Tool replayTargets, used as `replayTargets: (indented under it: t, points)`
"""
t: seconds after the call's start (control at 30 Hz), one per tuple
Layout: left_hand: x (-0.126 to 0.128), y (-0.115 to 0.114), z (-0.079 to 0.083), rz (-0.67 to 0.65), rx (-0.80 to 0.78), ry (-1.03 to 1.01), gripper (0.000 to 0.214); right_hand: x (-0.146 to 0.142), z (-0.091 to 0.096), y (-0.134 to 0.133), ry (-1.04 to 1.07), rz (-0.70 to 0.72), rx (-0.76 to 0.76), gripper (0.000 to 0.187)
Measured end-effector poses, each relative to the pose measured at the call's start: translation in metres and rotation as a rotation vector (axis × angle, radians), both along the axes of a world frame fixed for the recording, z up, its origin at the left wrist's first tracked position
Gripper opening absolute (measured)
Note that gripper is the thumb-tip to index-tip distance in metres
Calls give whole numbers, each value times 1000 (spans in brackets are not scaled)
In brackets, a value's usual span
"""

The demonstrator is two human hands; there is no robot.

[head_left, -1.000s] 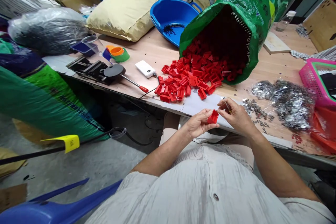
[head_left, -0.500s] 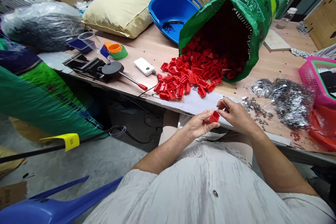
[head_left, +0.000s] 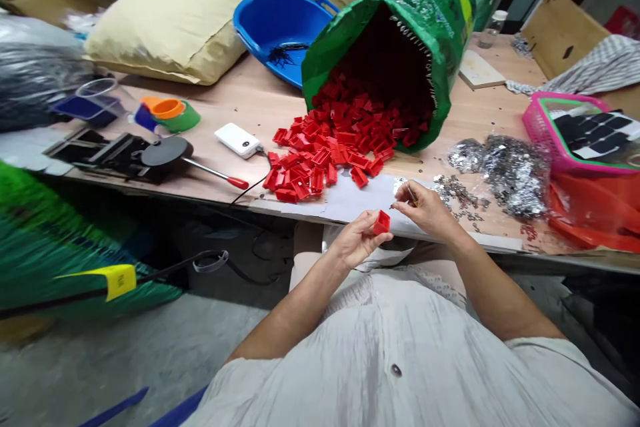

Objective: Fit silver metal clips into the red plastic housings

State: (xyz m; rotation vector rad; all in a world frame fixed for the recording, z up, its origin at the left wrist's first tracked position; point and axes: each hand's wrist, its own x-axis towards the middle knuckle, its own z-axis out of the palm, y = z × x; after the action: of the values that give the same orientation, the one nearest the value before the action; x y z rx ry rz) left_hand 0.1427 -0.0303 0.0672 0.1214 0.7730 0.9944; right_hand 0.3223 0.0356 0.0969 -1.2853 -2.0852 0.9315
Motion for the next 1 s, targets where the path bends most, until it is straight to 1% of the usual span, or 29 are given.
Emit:
replayTargets:
  t: [0.07,0.13,0.2,0.27,0.33,0.43,0.53,0.63,0.73,0.87,1.0]
  points:
    - [-3,0,-1,-39,-2,31,8,2,-13,2,-49,-110,28,8]
    - [-5,-1,-2,-84,10,44,7,4,-26,3,-142,-176,46,5]
    - [-8,-2,-2,-91,28,46,15,9,-33,4,-205,-211,61,6]
    - [-10,-2,-3,-87,42,46,25,21,-36,6,-208,-244,84,9]
    - [-12,-2,-4,-84,53,47,33,41,-35,10,-180,-300,108,12]
    - [-15,-1,-5,-70,63,36,39,84,-33,13,-167,-440,124,17]
    - [-15,0,-3,-65,50,7,43,126,-37,6,-247,-523,128,19]
    - [-12,0,0,-65,62,2,53,156,-43,-9,-328,-530,95,21]
    - [-9,1,0,-82,84,21,59,173,-49,-27,-346,-560,78,22]
    - [-6,1,-6,-77,123,19,54,177,-53,-42,-308,-565,58,24]
    - [-5,2,-7,-68,132,33,50,171,-57,-41,-275,-509,91,25]
